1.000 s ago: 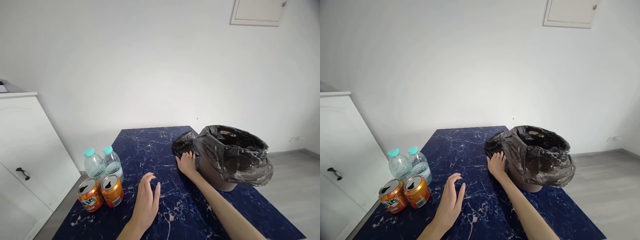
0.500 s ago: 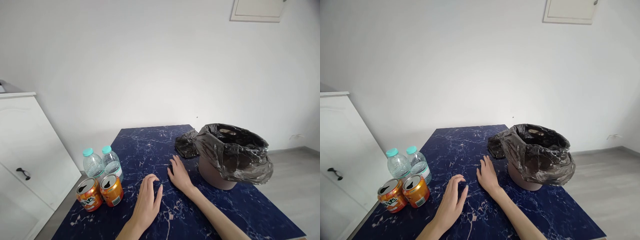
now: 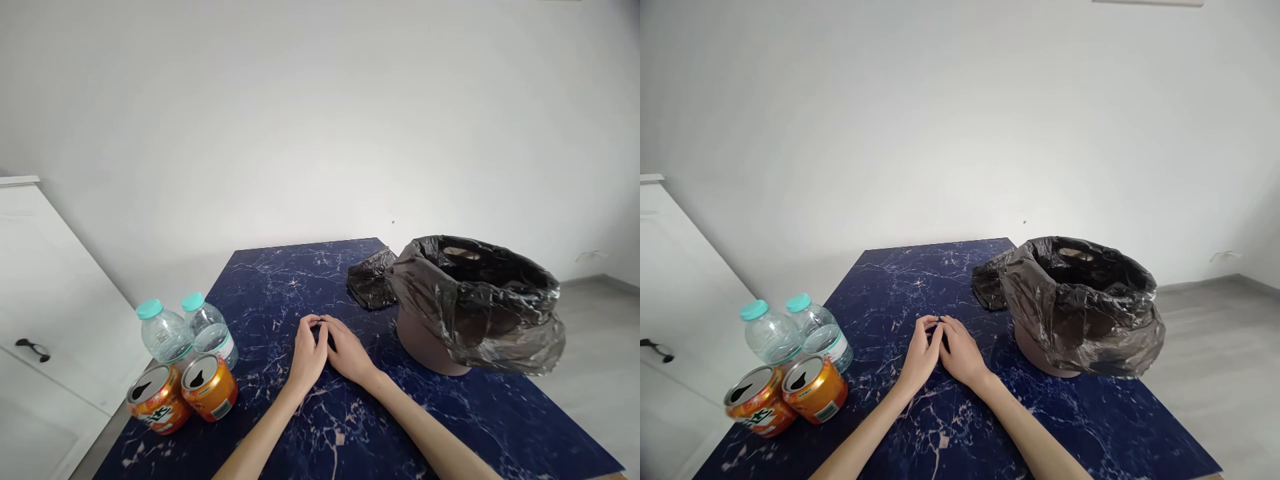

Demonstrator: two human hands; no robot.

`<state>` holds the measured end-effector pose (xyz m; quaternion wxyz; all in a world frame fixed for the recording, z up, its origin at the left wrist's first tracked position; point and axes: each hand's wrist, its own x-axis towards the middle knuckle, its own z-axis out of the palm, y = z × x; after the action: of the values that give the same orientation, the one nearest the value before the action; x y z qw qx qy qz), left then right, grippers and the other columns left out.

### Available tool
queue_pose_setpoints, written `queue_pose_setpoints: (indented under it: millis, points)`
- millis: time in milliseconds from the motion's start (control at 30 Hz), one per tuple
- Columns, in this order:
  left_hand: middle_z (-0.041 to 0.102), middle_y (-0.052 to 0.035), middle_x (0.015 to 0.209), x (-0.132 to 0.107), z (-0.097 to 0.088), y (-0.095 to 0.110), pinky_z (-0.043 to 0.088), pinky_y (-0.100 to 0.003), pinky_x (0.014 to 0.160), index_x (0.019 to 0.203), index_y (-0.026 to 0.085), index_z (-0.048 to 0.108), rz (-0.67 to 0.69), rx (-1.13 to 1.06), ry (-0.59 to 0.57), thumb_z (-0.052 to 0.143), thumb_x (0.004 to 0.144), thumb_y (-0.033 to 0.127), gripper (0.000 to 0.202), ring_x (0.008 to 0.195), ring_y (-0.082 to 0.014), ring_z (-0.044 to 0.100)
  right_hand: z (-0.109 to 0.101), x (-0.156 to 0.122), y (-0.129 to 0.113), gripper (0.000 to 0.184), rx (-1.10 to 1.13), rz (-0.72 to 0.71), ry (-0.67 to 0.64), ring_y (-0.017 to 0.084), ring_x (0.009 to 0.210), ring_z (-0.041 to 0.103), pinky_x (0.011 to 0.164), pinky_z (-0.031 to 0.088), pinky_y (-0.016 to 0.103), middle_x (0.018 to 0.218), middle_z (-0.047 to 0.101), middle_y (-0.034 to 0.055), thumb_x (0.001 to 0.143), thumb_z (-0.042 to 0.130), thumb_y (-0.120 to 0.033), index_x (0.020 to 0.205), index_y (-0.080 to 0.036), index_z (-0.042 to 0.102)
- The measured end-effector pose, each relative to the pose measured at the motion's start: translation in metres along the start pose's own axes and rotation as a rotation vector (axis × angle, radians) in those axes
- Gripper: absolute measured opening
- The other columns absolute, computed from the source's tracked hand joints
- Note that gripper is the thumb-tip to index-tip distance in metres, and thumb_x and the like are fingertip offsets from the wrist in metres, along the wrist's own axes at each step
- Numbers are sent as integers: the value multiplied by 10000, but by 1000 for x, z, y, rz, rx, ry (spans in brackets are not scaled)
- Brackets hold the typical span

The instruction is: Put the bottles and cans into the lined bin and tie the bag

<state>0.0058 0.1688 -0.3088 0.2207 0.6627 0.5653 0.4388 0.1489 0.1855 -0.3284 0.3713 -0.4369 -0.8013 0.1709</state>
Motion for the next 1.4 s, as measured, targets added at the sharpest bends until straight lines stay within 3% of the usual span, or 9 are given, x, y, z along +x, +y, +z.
queue_pose_setpoints:
  millis: [267,567,767,1400]
  points:
    - [665,-145,1443,0,5,8,457,-578,1187,1370,232,563,40,46,-62,412,1115,413,347,1370,-302,616,2,-3,-6,653,8,-72,-3,304,1528,488,1281,383,575,1600,567,174,937,538,-115,1587,-180,532]
    - [590,-131,1574,-10,-3,12,438,-577,1248,1474,236,516,68,81,-120,368,1140,394,398,1482,-277,543,5,-10,-10,727,-15,-72,3,324,1536,481,1254,423,606,1620,550,162,937,544,-89,1645,-235,461]
    - [564,-133,1602,-12,-5,17,458,-588,1242,1510,243,484,62,119,-166,341,1151,407,420,1503,-281,527,-2,-12,-14,720,7,-74,-10,326,1541,476,1255,423,611,1624,550,139,977,534,-111,1669,-277,424]
    - [587,-116,1579,-10,-6,16,493,-588,1221,1521,280,493,73,118,-155,354,1144,375,413,1471,-293,565,0,-13,-12,755,-25,-46,-43,336,1565,440,1259,429,604,1689,465,133,962,551,-116,1685,-274,398]
